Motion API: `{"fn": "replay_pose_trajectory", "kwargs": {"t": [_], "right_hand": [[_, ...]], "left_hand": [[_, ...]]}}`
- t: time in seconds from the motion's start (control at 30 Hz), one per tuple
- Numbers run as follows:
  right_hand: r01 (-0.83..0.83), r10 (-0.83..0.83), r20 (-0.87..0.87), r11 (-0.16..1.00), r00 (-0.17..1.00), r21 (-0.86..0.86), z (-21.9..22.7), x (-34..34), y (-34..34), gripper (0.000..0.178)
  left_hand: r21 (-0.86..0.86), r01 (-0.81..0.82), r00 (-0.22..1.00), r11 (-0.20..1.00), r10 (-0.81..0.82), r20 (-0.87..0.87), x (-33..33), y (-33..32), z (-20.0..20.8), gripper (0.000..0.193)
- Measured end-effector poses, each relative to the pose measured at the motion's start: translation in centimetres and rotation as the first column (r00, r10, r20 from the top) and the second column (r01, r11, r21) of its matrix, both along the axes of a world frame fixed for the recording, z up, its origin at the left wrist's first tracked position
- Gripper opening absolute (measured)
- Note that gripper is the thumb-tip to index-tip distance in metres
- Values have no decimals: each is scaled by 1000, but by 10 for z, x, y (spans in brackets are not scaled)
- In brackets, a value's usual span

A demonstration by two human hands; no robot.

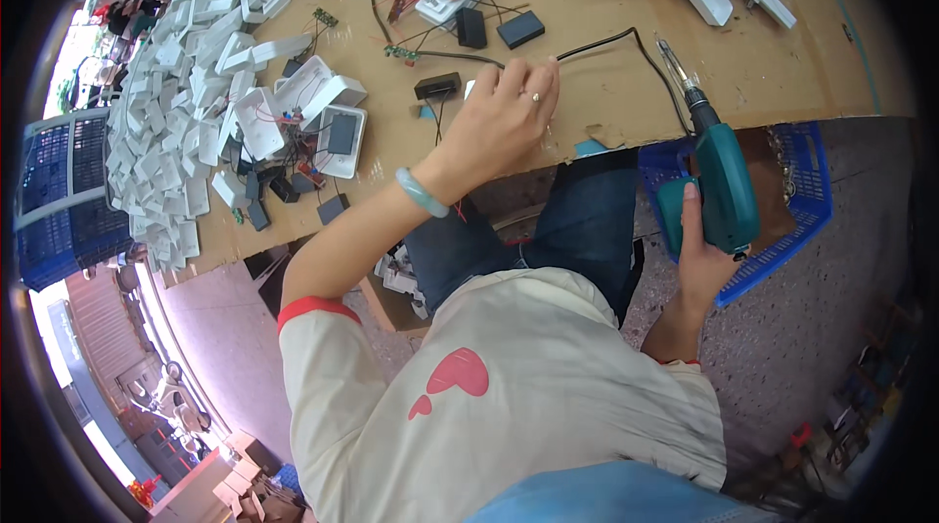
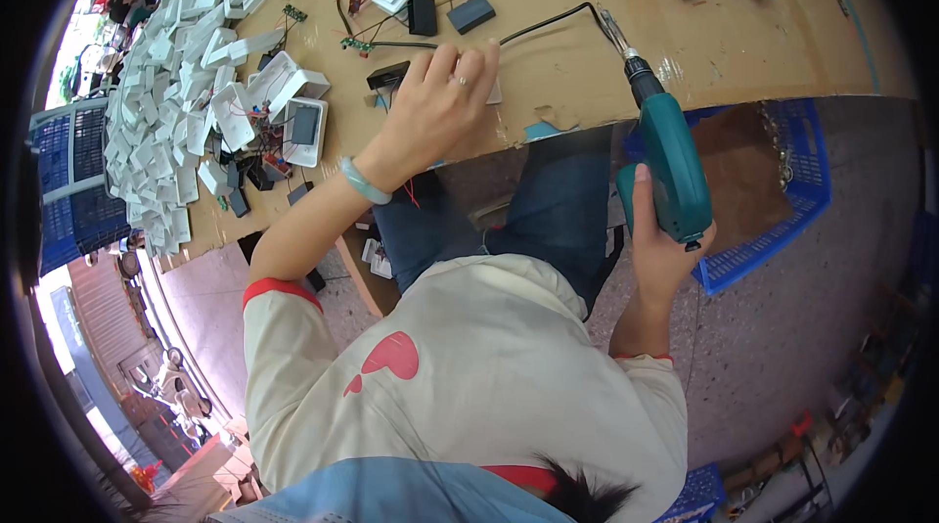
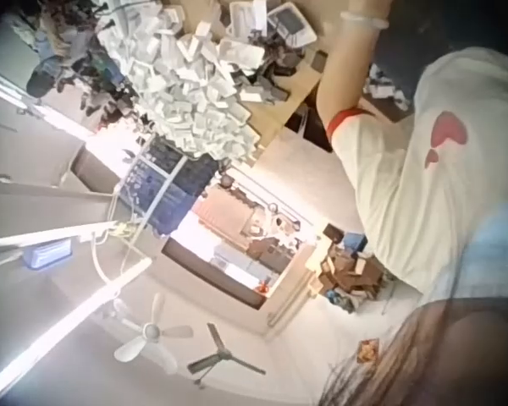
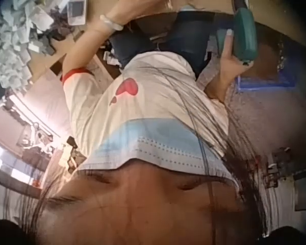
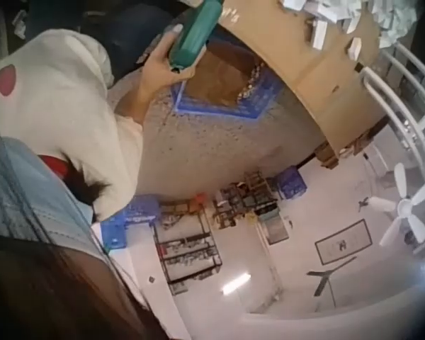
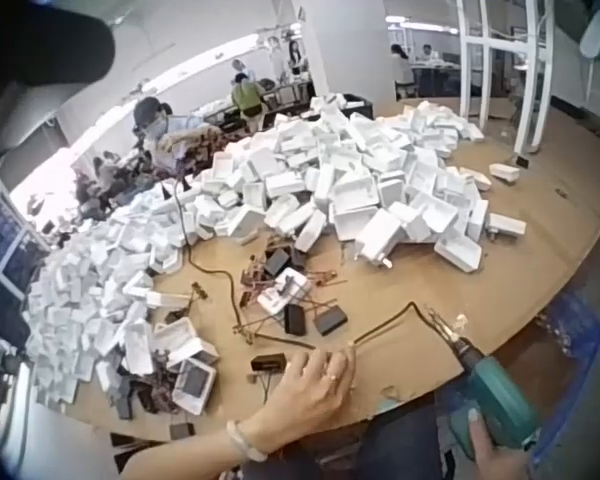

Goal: Assembling small electronic or plastic components using an electric screwdriver.

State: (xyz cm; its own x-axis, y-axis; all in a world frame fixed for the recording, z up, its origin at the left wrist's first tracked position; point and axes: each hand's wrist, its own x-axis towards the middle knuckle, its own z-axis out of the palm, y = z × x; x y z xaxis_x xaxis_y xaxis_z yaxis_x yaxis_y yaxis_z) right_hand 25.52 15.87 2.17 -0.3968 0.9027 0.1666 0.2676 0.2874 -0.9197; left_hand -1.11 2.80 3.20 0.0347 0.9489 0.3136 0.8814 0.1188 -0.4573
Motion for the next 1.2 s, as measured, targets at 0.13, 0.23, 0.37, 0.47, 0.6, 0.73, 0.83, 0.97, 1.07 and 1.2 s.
{"fn": "replay_pose_trajectory", "kwargs": {"t": [0.13,0.23,0.37,0.47,0.6,0.73,0.83,0.97,1.07,1.2], "right_hand": [[2,-2,4,997,1000,80,1,-5,-6,26],[6,-3,-22,987,1000,158,1,-4,-6,23],[22,-27,28,990,999,143,-1,-2,-5,21],[41,-42,24,996,999,73,3,-4,-7,24],[-44,44,4,990,999,136,12,-8,-12,23],[-104,100,35,978,994,180,19,-5,-18,24],[-142,132,69,974,989,177,19,3,-31,23],[-313,300,111,943,947,118,20,9,-45,30],[-408,403,77,911,912,65,16,6,-49,30],[-470,459,106,874,882,124,13,-7,-46,39]], "left_hand": [[36,4,989,999,-9,147,-8,0,9,45],[103,19,947,995,-51,317,-14,-25,28,43],[-23,140,839,990,-106,534,-12,-83,49,34],[-179,237,812,955,-94,576,-11,-114,37,34],[-136,334,830,933,-222,512,-18,-117,19,23],[-93,356,781,930,-241,577,-20,-105,11,19],[197,-127,612,972,-80,787,-13,-85,10,19],[259,-342,602,903,-1,798,11,-50,-3,17],[396,-306,773,866,-16,634,18,-33,-19,16],[387,-345,827,855,82,556,22,-18,-22,20]]}}
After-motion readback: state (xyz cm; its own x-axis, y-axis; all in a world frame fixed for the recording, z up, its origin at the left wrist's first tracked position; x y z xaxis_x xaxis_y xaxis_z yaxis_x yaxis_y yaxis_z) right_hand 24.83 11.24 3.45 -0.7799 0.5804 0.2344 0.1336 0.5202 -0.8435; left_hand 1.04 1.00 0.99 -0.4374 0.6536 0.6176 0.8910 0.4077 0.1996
